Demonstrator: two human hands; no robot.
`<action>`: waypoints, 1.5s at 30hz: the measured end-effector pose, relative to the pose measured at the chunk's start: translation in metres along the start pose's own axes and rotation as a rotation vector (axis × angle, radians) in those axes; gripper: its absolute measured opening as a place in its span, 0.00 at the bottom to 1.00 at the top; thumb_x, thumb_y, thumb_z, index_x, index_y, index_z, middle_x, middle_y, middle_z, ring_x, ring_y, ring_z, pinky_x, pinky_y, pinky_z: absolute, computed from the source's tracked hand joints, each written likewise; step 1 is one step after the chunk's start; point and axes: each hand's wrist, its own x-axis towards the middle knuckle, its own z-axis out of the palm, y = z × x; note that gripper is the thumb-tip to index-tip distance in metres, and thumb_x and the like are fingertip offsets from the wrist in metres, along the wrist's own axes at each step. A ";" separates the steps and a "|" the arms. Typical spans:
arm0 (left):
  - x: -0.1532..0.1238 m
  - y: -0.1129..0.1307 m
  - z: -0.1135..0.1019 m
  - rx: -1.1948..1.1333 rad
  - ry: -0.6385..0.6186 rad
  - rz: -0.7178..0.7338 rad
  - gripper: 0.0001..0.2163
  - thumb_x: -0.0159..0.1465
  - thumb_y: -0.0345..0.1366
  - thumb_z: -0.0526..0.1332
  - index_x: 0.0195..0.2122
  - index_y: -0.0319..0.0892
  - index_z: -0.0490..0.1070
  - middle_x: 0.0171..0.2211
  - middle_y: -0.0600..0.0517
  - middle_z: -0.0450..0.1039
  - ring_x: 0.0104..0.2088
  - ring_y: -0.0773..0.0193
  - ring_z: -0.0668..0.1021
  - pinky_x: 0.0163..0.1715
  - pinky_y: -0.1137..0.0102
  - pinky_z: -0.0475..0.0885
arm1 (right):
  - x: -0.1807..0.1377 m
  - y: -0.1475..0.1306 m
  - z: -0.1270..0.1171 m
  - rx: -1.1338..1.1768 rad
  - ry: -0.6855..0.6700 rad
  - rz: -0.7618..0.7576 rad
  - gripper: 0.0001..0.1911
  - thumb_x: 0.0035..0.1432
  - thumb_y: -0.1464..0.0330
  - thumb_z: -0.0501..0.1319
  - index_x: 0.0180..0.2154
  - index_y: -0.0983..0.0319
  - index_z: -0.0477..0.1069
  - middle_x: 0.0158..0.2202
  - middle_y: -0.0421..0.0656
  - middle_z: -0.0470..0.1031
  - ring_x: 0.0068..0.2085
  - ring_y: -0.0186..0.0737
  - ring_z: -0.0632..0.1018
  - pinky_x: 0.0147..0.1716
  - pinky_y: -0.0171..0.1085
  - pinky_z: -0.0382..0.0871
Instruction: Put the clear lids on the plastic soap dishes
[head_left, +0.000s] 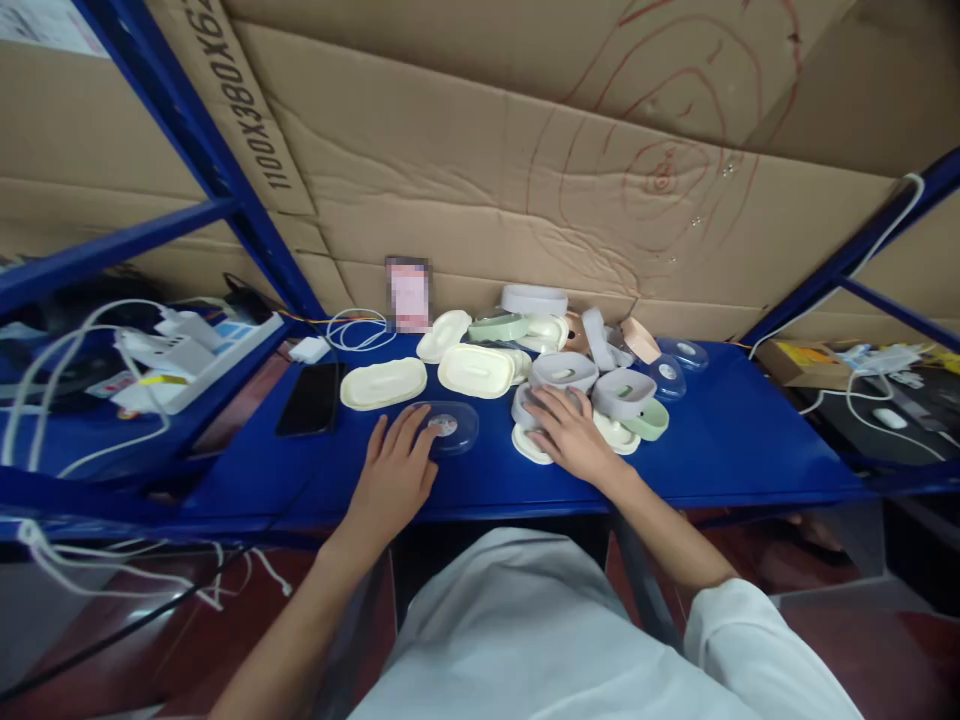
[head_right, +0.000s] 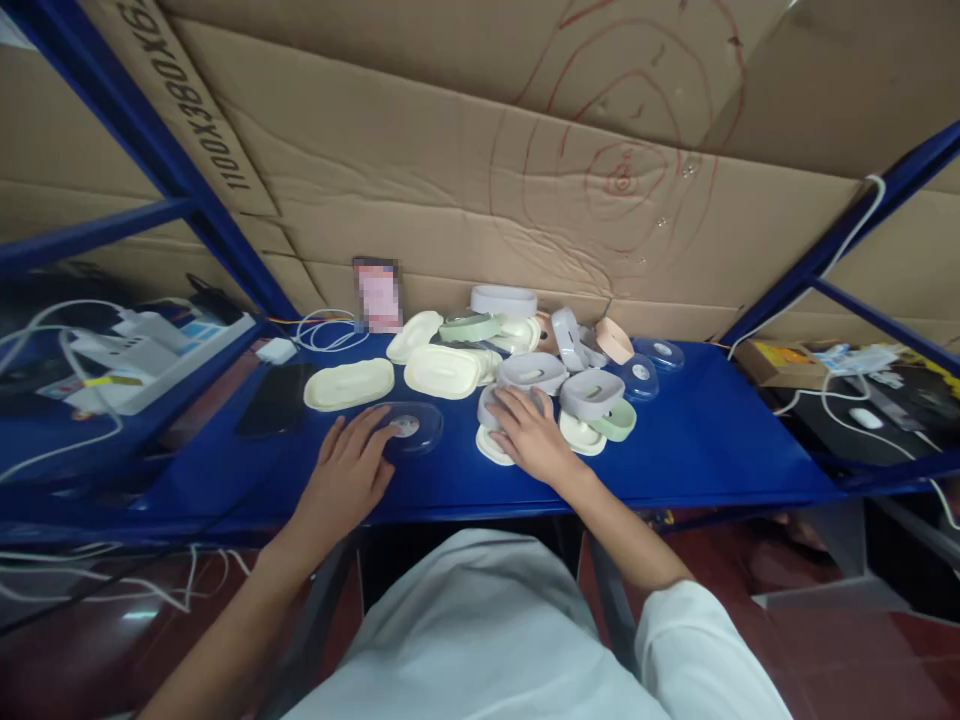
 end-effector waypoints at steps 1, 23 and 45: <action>0.001 0.010 0.001 -0.015 0.011 0.017 0.20 0.68 0.25 0.55 0.60 0.41 0.73 0.67 0.37 0.70 0.69 0.41 0.72 0.71 0.40 0.62 | -0.006 0.001 -0.001 0.021 0.019 0.019 0.20 0.77 0.62 0.57 0.65 0.58 0.72 0.69 0.53 0.71 0.71 0.56 0.68 0.70 0.61 0.54; -0.007 0.052 0.019 -0.379 -0.088 0.128 0.28 0.71 0.40 0.68 0.70 0.50 0.64 0.72 0.39 0.62 0.72 0.41 0.67 0.68 0.43 0.71 | -0.035 -0.068 -0.004 0.447 -0.039 -0.180 0.22 0.75 0.75 0.55 0.65 0.58 0.71 0.63 0.49 0.79 0.66 0.45 0.76 0.65 0.50 0.67; -0.008 0.050 0.017 -0.463 -0.057 0.136 0.13 0.72 0.33 0.63 0.58 0.45 0.72 0.67 0.41 0.69 0.72 0.48 0.69 0.69 0.49 0.72 | 0.118 0.039 0.008 0.055 -0.277 0.005 0.16 0.71 0.69 0.64 0.58 0.64 0.74 0.46 0.51 0.83 0.56 0.55 0.78 0.61 0.54 0.61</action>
